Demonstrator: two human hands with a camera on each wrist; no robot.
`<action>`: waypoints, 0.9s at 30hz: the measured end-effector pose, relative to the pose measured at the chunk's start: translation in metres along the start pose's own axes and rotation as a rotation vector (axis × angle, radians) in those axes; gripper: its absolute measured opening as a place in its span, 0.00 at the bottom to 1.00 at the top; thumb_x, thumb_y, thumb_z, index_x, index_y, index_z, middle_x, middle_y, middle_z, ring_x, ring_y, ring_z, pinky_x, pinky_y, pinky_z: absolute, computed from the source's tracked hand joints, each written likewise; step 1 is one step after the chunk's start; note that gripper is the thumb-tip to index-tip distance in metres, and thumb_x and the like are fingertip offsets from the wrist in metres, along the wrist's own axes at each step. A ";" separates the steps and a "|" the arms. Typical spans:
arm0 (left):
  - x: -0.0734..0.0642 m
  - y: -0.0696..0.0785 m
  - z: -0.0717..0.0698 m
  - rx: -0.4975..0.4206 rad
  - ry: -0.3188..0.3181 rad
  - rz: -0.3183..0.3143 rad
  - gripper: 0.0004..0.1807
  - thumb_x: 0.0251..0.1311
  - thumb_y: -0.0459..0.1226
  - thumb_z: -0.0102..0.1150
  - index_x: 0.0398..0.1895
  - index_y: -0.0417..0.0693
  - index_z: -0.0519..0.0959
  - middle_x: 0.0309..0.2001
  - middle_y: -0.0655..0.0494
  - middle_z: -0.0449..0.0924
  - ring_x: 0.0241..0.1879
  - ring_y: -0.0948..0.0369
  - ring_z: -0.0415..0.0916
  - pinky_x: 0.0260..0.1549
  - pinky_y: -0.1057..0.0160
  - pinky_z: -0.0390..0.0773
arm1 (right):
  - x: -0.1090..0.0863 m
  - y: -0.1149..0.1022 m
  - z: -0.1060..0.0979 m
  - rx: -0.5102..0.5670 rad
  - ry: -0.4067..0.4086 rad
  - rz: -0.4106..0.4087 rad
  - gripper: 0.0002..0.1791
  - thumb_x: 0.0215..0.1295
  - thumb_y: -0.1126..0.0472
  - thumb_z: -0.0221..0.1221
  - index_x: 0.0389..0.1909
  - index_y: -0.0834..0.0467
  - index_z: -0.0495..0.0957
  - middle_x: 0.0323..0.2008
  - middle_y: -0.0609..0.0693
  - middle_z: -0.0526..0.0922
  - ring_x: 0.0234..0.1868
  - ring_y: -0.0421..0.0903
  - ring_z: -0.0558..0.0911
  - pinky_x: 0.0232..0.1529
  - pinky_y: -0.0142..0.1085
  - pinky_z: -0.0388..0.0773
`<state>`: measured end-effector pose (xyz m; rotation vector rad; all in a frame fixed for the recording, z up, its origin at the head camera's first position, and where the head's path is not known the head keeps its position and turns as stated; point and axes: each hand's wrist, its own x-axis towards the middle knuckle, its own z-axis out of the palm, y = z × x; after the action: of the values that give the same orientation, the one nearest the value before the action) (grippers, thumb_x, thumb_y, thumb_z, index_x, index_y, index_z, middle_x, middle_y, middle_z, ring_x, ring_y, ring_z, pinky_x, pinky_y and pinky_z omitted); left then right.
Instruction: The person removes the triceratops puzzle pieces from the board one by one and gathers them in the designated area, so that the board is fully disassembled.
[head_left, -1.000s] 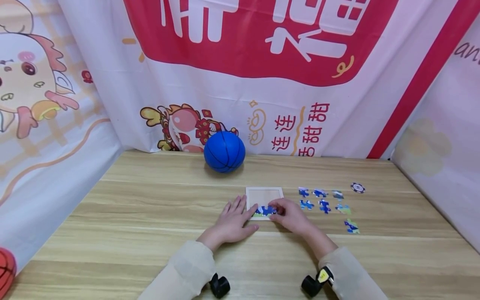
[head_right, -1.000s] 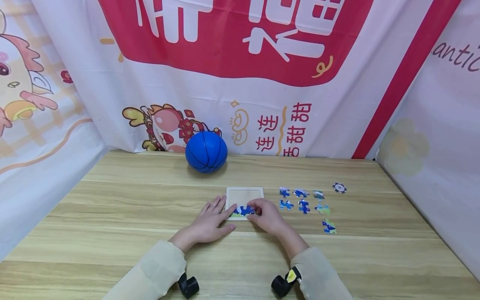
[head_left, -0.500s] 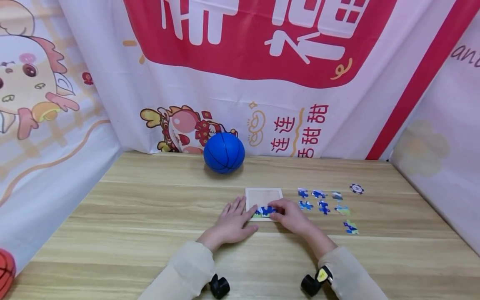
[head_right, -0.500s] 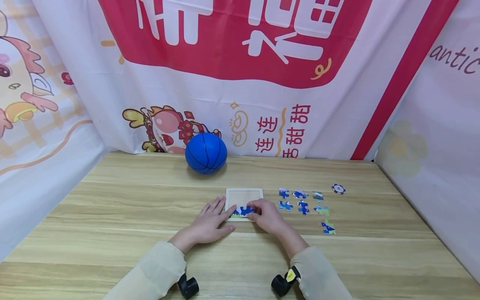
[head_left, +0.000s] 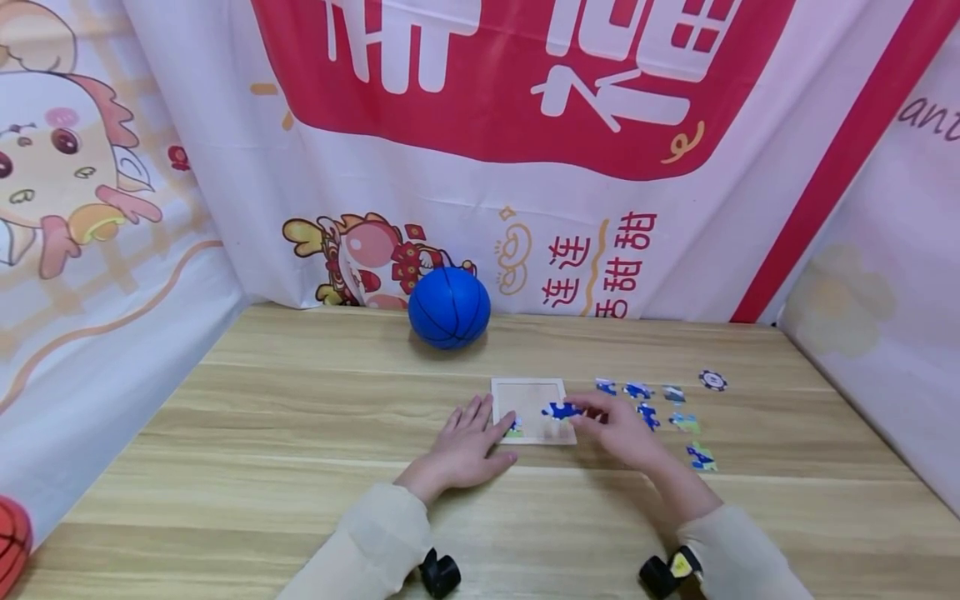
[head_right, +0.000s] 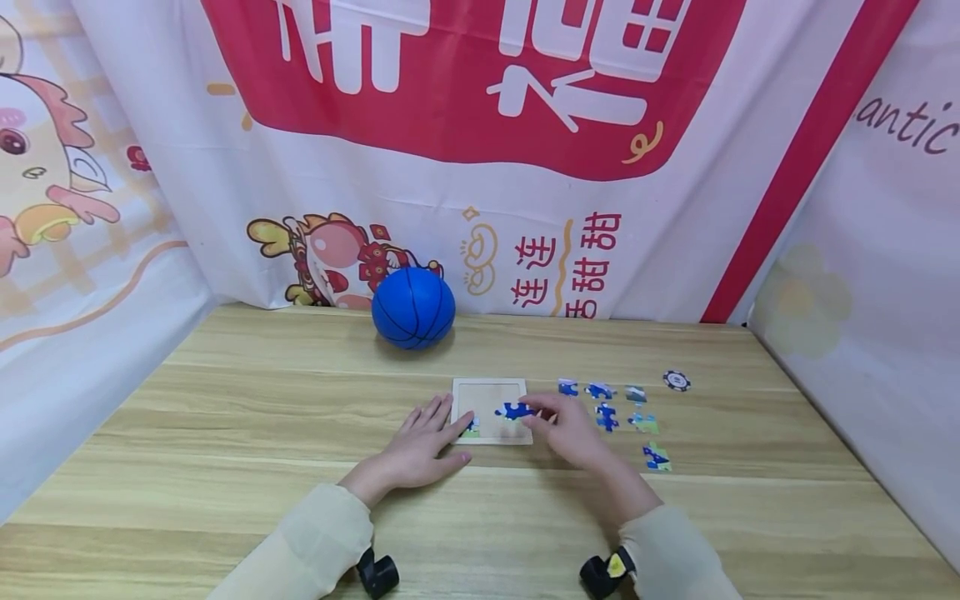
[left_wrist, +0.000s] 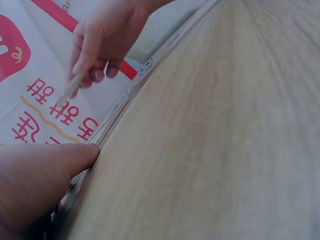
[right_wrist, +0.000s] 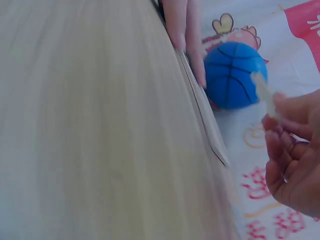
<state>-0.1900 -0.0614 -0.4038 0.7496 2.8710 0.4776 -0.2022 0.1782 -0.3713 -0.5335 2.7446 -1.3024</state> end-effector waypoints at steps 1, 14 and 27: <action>0.000 0.000 0.000 0.002 0.000 0.000 0.33 0.58 0.57 0.37 0.65 0.57 0.51 0.66 0.44 0.35 0.63 0.51 0.30 0.57 0.50 0.35 | -0.003 -0.001 -0.005 -0.005 0.001 -0.006 0.17 0.58 0.59 0.55 0.49 0.58 0.74 0.32 0.47 0.74 0.30 0.46 0.70 0.27 0.36 0.69; 0.001 -0.001 0.001 0.001 0.008 0.010 0.33 0.58 0.57 0.38 0.65 0.57 0.50 0.65 0.43 0.35 0.63 0.50 0.30 0.57 0.50 0.35 | -0.050 0.029 -0.066 -0.032 0.100 -0.028 0.18 0.60 0.59 0.52 0.49 0.63 0.72 0.34 0.53 0.75 0.30 0.46 0.70 0.26 0.33 0.70; 0.002 -0.002 0.003 0.006 0.008 0.008 0.34 0.57 0.58 0.37 0.65 0.57 0.50 0.66 0.43 0.35 0.63 0.51 0.30 0.57 0.50 0.35 | -0.075 0.069 -0.087 -0.072 0.137 0.052 0.18 0.57 0.62 0.55 0.46 0.69 0.72 0.37 0.57 0.75 0.29 0.41 0.72 0.25 0.32 0.70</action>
<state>-0.1918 -0.0615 -0.4071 0.7621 2.8789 0.4743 -0.1690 0.3080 -0.3752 -0.3882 2.9045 -1.2792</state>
